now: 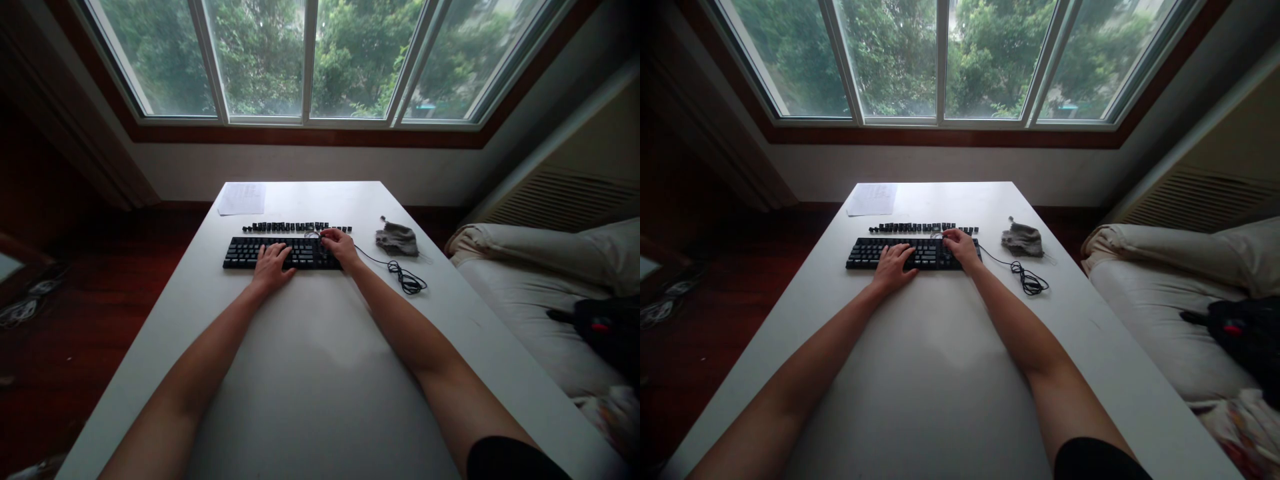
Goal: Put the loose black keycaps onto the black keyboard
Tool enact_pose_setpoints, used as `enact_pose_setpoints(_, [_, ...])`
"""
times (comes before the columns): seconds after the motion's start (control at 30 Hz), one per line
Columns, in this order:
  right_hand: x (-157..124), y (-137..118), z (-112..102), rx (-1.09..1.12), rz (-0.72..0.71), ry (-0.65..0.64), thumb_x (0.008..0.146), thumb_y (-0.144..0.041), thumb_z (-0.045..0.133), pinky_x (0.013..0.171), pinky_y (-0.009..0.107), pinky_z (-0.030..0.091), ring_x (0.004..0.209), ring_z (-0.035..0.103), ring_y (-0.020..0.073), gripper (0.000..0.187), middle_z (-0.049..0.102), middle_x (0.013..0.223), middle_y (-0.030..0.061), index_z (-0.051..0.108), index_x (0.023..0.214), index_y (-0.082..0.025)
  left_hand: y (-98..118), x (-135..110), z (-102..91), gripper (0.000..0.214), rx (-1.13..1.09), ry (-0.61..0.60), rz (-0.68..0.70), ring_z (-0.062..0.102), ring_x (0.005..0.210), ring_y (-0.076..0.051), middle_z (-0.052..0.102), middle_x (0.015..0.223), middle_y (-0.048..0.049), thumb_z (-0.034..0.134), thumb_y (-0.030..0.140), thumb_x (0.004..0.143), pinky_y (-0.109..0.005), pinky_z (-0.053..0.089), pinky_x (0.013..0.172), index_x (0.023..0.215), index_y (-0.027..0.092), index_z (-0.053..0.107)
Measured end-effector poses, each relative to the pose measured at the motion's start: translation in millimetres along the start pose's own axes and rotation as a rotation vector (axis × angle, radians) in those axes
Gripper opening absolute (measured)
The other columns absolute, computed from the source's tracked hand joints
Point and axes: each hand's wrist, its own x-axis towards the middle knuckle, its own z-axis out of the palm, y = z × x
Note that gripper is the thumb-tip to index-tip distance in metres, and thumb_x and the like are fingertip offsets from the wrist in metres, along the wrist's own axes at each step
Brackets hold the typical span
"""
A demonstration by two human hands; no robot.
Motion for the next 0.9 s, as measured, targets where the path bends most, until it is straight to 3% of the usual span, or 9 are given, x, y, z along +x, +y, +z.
enact_pose_setpoints(0.1, [2,2,2,0.102,0.036,0.002,0.072,-0.039,0.073,0.073,0.032,0.055,0.083,0.065,0.0189,0.034,0.072,0.094,0.0029,0.071,0.102,-0.022,-1,0,0.6,0.063,-0.002,0.001,-0.002,0.04,0.147,-0.032,0.051,0.155,-0.01,0.07,0.045,0.088,-0.058,0.015,0.13,0.146,0.027,0.056])
enact_pose_setpoints(0.23, [2,5,0,0.045,0.01,0.015,0.07,-0.035,0.073,0.075,0.031,0.055,0.079,0.064,0.0171,0.035,0.07,0.089,0.0012,0.071,0.102,-0.021,-2,1,1.5,0.063,-0.003,0.003,0.002,0.041,0.147,-0.032,0.051,0.155,-0.0106,0.071,0.045,0.087,-0.057,0.015,0.13,0.145,0.025,0.056])
enact_pose_setpoints(0.53, [0,0,-6,-0.476,-0.117,-0.061,0.089,-0.025,0.067,0.085,0.034,0.053,0.084,0.07,0.0199,0.02,0.076,0.09,0.0017,0.075,0.107,-0.024,1,1,-1.6,0.064,-0.007,0.004,0.003,0.041,0.147,-0.033,0.051,0.155,-0.0109,0.07,0.045,0.087,-0.057,0.016,0.129,0.146,0.025,0.056])
enact_pose_setpoints(0.67, [-1,-1,-7,-0.675,-0.188,-0.125,0.091,-0.022,0.069,0.093,0.037,0.05,0.095,0.068,0.0227,0.018,0.077,0.099,0.0042,0.077,0.106,-0.024,1,1,-1.6,0.065,-0.005,0.008,0.009,0.042,0.145,-0.034,0.052,0.153,-0.0117,0.071,0.046,0.086,-0.057,0.019,0.128,0.145,0.024,0.056])
enact_pose_setpoints(0.77, [1,2,-9,-0.756,-0.254,-0.135,0.09,-0.021,0.071,0.098,0.039,0.047,0.104,0.064,0.0251,0.016,0.075,0.105,0.0067,0.079,0.104,-0.023,0,2,-0.6,0.065,-0.002,0.011,0.011,0.043,0.144,-0.034,0.052,0.153,-0.0123,0.072,0.046,0.085,-0.057,0.021,0.128,0.144,0.024,0.057])
enact_pose_setpoints(0.9, [3,5,-10,-0.776,-0.243,-0.182,0.091,-0.021,0.072,0.097,0.037,0.047,0.099,0.064,0.0236,0.014,0.075,0.102,0.0059,0.079,0.103,-0.023,0,1,0.4,0.064,-0.003,0.015,0.012,0.043,0.144,-0.034,0.052,0.153,-0.0122,0.071,0.046,0.086,-0.057,0.021,0.128,0.144,0.024,0.057])
